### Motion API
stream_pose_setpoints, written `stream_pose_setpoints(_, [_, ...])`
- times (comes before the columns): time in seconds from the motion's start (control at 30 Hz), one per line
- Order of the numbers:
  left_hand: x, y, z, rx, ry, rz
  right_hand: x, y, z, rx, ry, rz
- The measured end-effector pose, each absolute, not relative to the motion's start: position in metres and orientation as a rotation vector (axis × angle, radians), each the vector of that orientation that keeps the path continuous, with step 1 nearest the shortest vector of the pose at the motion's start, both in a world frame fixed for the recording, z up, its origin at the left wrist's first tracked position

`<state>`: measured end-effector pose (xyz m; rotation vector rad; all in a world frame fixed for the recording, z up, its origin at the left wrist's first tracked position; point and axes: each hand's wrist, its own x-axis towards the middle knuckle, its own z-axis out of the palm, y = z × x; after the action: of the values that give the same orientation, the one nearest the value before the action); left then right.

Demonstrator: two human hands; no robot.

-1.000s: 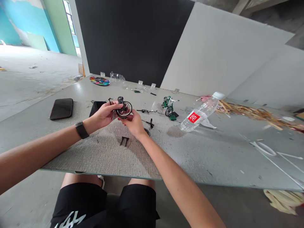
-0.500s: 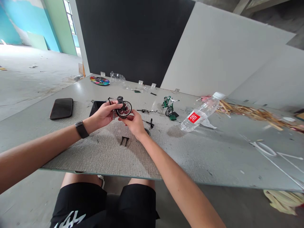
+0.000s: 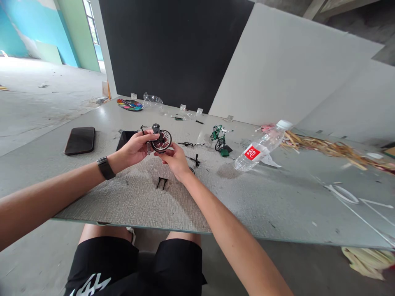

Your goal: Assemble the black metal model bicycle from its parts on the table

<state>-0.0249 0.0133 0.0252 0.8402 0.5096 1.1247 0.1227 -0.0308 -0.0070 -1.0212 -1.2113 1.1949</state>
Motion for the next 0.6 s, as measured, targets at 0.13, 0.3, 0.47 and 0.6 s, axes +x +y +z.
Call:
stream_pose_setpoints(0.13, [-0.0248,0.0127,0.0266,0.832,0.504,1.14,0.1228,-0.0316,-0.0058,-1.007,-1.179,1.217])
stream_pose_setpoints(0.3, [-0.0253,0.0117,0.0247,0.861,0.53,1.11,0.1223,-0.0308,-0.0069,-1.002,-1.212,1.235])
stream_pose_setpoints(0.47, [-0.0265,0.0085,0.0246,0.934,0.512,1.048,0.1211,-0.0328,-0.0067,-0.995,-1.288,1.298])
stream_pose_setpoints(0.6, [-0.0268,0.0062,0.0265,0.958,0.499,1.039,0.1211,-0.0343,-0.0049,-1.0,-1.273,1.344])
